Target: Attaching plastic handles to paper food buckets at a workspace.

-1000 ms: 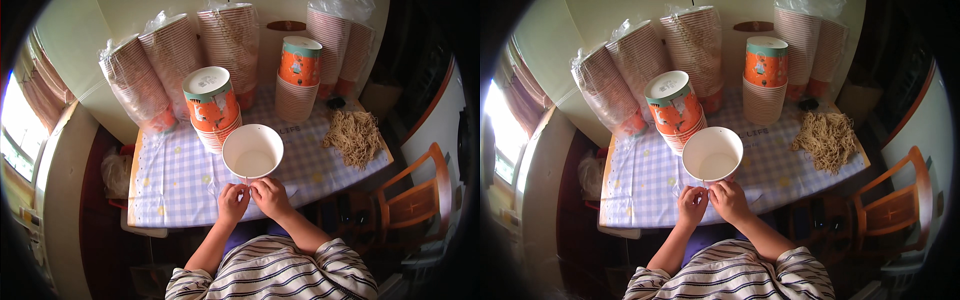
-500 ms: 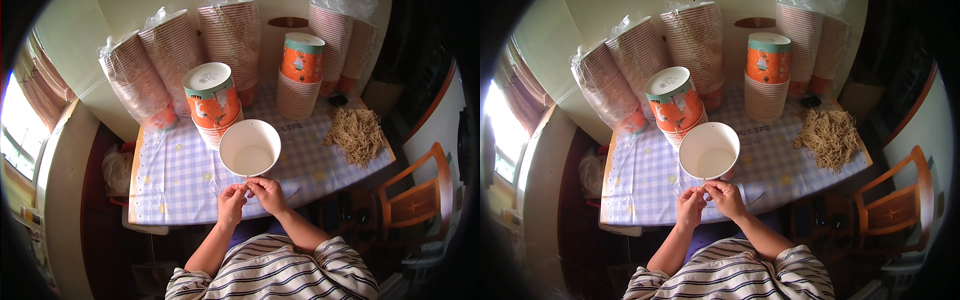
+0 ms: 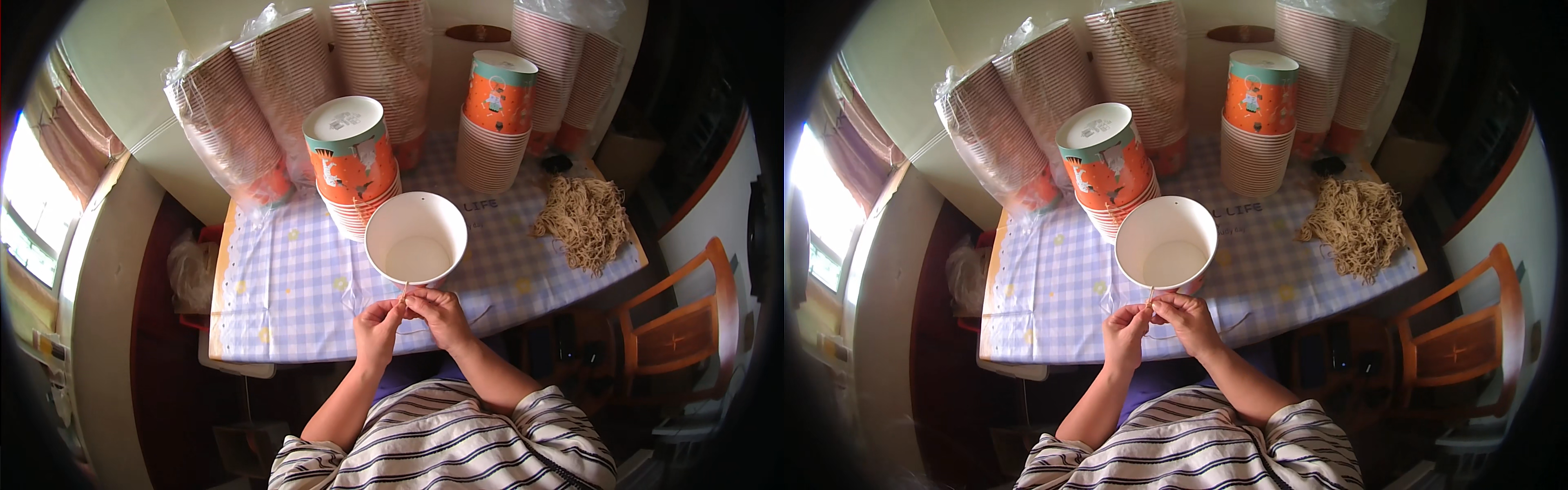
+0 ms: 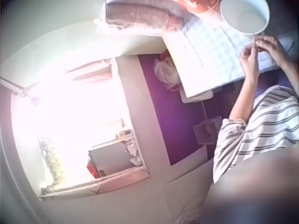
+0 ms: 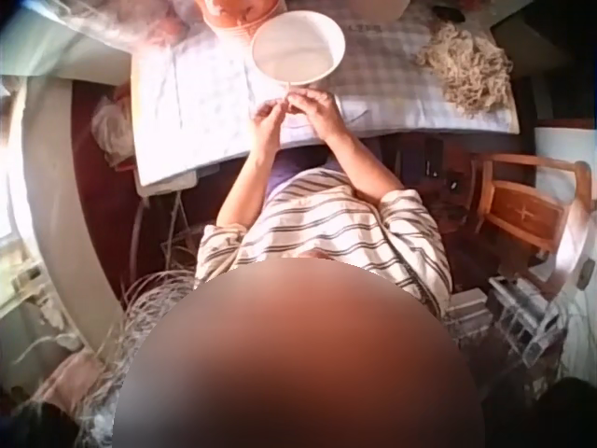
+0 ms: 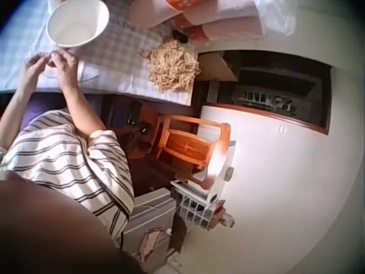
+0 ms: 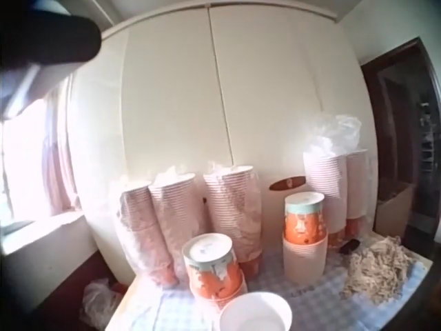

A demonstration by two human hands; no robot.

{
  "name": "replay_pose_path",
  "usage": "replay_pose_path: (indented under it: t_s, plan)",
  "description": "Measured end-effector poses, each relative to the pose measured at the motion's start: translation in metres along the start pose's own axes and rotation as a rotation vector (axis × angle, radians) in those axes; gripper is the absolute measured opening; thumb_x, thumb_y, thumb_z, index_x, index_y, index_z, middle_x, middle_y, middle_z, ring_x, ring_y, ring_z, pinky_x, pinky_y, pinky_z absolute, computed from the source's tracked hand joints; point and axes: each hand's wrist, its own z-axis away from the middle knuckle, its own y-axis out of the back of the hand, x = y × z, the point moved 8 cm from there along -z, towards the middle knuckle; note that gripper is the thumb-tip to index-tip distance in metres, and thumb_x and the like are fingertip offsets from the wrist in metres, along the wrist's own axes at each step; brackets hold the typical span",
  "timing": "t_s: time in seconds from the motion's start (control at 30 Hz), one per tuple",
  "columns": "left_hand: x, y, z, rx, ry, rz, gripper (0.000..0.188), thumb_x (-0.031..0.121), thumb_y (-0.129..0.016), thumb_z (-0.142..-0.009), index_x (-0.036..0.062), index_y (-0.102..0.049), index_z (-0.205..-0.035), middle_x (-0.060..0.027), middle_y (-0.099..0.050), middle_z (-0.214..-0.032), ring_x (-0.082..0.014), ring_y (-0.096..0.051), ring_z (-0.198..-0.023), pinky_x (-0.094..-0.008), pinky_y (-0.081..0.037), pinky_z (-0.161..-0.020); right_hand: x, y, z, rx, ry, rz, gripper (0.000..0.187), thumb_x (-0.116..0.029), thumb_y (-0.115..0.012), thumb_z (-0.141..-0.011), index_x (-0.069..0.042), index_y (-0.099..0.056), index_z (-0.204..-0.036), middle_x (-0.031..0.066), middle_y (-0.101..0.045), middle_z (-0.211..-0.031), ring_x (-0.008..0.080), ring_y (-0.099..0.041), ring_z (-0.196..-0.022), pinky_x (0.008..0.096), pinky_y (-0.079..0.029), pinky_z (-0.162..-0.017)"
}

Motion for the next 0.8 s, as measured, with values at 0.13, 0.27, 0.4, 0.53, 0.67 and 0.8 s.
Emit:
replay_pose_path:
  t_s: [0.13, 0.27, 0.4, 0.53, 0.67, 0.8]
  plan:
    - [0.001, -0.001, -0.001, 0.005, 0.001, 0.013, 0.012, 0.008, -0.064, -0.085, -0.0039, -0.063, -0.086, -0.0057, -0.064, -0.075, -0.0053, -0.048, -0.057, -0.0189, -0.036, -0.053, 0.003, 0.002, -0.001, 0.005, 0.004, 0.019, 0.019, -0.014, -0.059, -0.088, 0.001, -0.066, -0.099, 0.0042, -0.066, -0.088, 0.0102, -0.061, -0.078, 0.0255, -0.052, -0.074]
    - [-0.002, -0.001, -0.004, 0.009, -0.018, 0.003, 0.012, 0.008, -0.064, -0.085, -0.0045, -0.062, -0.085, -0.004, -0.062, -0.073, -0.0047, -0.046, -0.056, -0.0182, -0.034, -0.052, 0.0, -0.002, -0.002, -0.012, 0.031, 0.059, 0.019, -0.013, -0.059, -0.088, 0.001, -0.066, -0.098, 0.0044, -0.066, -0.089, 0.0099, -0.061, -0.079, 0.026, -0.052, -0.075]
    - [-0.006, 0.007, -0.004, 0.028, 0.014, -0.056, 0.013, 0.008, -0.065, -0.084, -0.0052, -0.062, -0.084, -0.0029, -0.061, -0.071, -0.0053, -0.05, -0.061, -0.0181, -0.039, -0.055, 0.002, -0.001, -0.001, 0.026, -0.005, 0.006, 0.018, -0.014, -0.06, -0.088, 0.0, -0.066, -0.097, 0.0032, -0.066, -0.089, 0.0092, -0.061, -0.078, 0.0251, -0.051, -0.073]
    - [-0.004, 0.01, -0.005, 0.033, -0.028, -0.086, 0.015, 0.01, -0.066, -0.084, -0.0044, -0.063, -0.083, 0.0001, -0.06, -0.07, -0.0031, -0.049, -0.061, -0.0169, -0.039, -0.054, 0.005, 0.003, 0.0, 0.103, -0.072, -0.033, 0.018, -0.017, -0.061, -0.086, -0.003, -0.067, -0.096, 0.001, -0.066, -0.086, 0.0076, -0.059, -0.076, 0.0222, -0.047, -0.069]
    - [0.005, 0.005, -0.002, 0.047, -0.089, -0.226, 0.015, 0.01, -0.066, -0.084, -0.0041, -0.062, -0.081, 0.0001, -0.06, -0.07, -0.0031, -0.05, -0.06, -0.0177, -0.04, -0.052, 0.011, 0.005, -0.001, 0.093, -0.141, -0.097, 0.017, -0.018, -0.063, -0.085, -0.005, -0.068, -0.093, -0.0006, -0.066, -0.082, 0.0052, -0.053, -0.068, 0.0199, -0.043, -0.063]
    - [0.015, 0.006, 0.003, 0.099, -0.274, -0.419, 0.011, 0.004, -0.068, -0.079, -0.0009, -0.062, -0.086, -0.0026, -0.062, -0.07, -0.0054, -0.054, -0.058, -0.0193, -0.041, -0.049, 0.013, 0.005, 0.0, 0.078, -0.175, -0.13, 0.016, -0.018, -0.064, -0.084, -0.006, -0.069, -0.092, -0.0015, -0.065, -0.081, 0.0044, -0.05, -0.064, 0.0192, -0.042, -0.06]
